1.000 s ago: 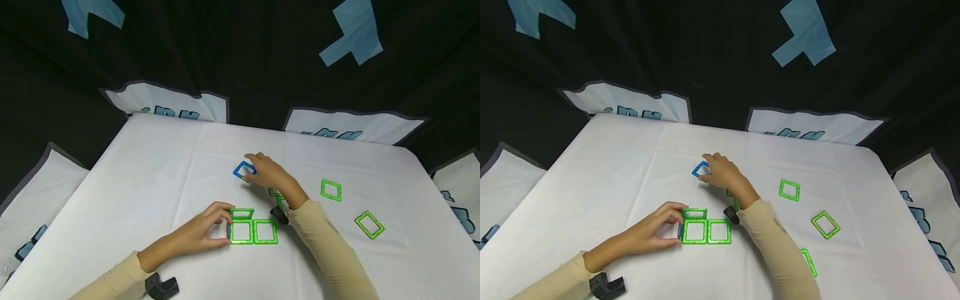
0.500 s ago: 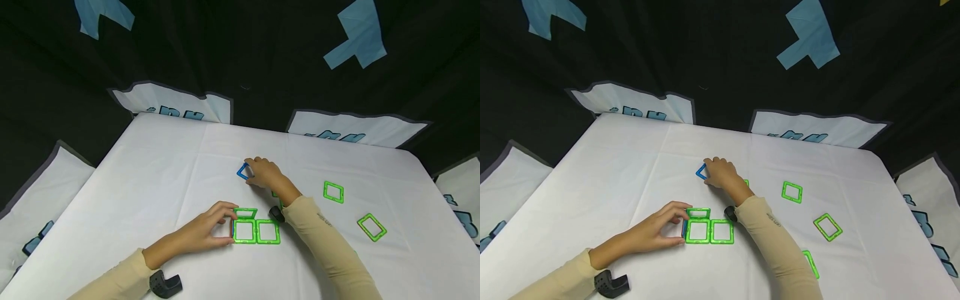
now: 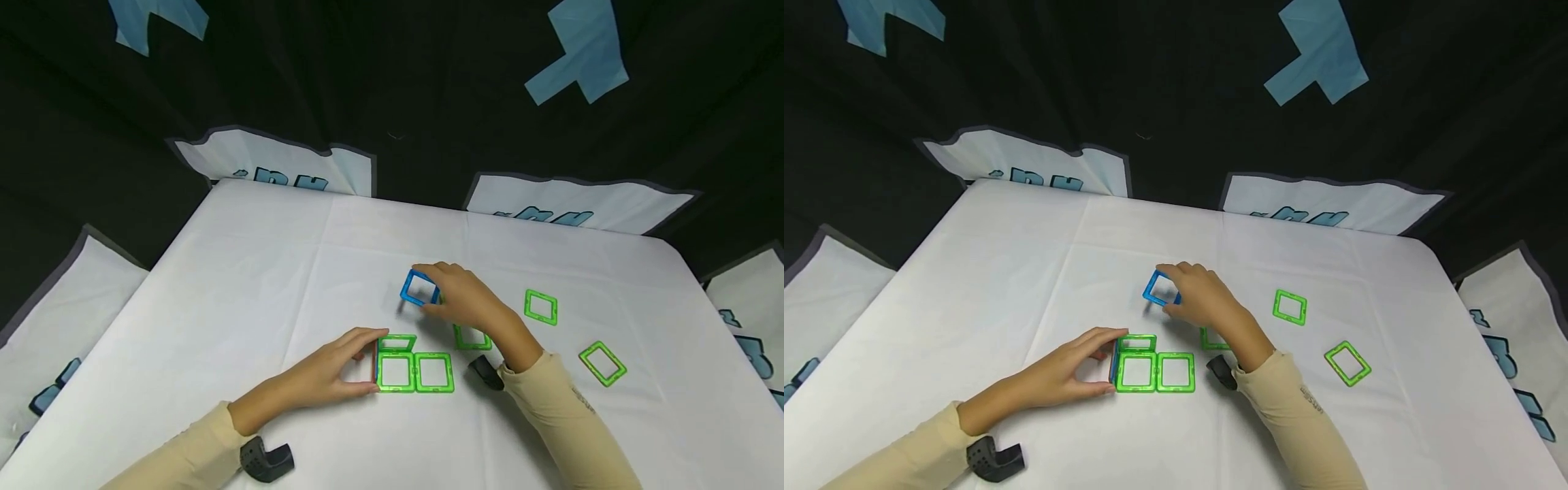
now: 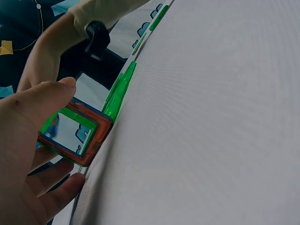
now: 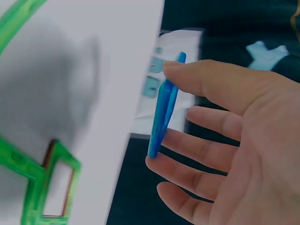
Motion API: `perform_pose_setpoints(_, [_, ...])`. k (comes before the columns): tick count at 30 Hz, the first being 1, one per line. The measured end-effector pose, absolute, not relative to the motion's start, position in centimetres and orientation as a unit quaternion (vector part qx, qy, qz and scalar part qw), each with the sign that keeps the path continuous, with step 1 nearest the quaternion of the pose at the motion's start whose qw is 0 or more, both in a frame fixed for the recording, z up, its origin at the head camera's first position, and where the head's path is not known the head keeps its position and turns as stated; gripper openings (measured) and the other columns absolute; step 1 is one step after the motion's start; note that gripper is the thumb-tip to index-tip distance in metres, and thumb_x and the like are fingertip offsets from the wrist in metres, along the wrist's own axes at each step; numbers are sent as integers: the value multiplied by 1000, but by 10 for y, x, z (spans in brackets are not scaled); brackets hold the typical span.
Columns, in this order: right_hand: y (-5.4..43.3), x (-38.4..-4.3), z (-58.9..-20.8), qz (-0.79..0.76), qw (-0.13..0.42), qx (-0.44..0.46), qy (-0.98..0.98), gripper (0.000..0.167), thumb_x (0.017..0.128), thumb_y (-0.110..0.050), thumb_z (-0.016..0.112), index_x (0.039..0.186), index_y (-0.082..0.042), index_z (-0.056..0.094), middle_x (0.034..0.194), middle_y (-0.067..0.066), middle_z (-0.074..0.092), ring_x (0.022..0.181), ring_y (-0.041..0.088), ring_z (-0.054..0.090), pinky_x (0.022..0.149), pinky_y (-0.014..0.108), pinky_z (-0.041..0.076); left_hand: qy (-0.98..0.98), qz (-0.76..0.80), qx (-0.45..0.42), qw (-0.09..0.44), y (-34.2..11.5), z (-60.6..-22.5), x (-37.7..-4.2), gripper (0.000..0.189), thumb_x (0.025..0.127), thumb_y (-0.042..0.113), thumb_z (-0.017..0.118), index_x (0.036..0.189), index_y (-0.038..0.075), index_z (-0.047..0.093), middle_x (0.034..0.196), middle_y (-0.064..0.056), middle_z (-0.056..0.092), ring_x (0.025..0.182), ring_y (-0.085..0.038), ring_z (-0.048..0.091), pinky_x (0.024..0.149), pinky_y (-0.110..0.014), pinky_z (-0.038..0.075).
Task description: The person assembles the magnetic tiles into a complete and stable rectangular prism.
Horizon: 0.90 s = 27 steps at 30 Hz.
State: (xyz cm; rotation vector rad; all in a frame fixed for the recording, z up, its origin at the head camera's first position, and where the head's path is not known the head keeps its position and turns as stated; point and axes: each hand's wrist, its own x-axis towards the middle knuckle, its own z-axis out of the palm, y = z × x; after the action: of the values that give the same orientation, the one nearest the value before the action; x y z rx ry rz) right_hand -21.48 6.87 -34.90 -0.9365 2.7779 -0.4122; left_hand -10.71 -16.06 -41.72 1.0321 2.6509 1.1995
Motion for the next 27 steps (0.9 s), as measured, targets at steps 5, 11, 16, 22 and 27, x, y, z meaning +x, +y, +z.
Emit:
perform_pose_setpoints(5, [78, -191, -337, -180, 69, -346, 918, 64, 78, -23, 72, 135, -16, 44, 129, 9, 53, 118, 29, 49, 95, 49, 42, 861, 385, 331, 23, -162, -418, -107, 76, 82, 29, 68, 142, 5, 28, 129, -6, 47, 100, -12, 55, 84, -27, 48])
perform_pose_setpoints(11, [82, -171, -331, -175, 51, -385, 905, 63, 77, -22, 73, 133, -15, 45, 129, 6, 54, 119, 27, 49, 98, 47, 40, 868, 368, 333, 24, -161, -418, -107, 77, 82, 30, 68, 142, 3, 28, 130, -6, 47, 100, -12, 52, 86, -28, 47])
perform_pose_setpoints(16, [78, -158, -329, -169, 67, -429, 885, 64, 76, -23, 74, 133, -14, 45, 128, 2, 54, 119, 25, 49, 101, 48, 36, 870, 364, 333, 26, -162, -418, -107, 78, 82, 31, 67, 143, 4, 26, 134, -7, 45, 105, -12, 52, 90, -30, 46])
perform_pose_setpoints(22, [71, -147, -332, -151, 66, -464, 870, 65, 76, -24, 74, 133, -13, 45, 124, 1, 57, 112, 22, 52, 95, 45, 41, 873, 363, 324, 37, -162, -417, -107, 79, 83, 33, 66, 143, 3, 25, 137, -8, 43, 124, -20, 44, 100, -37, 40])
perform_pose_setpoints(27, [66, -142, -336, -137, 71, -470, 869, 64, 76, -24, 74, 132, -14, 46, 121, 0, 59, 108, 21, 53, 92, 41, 43, 873, 367, 319, 38, -162, -417, -107, 79, 83, 35, 66, 142, 1, 27, 138, -9, 43, 127, -23, 42, 102, -38, 38])
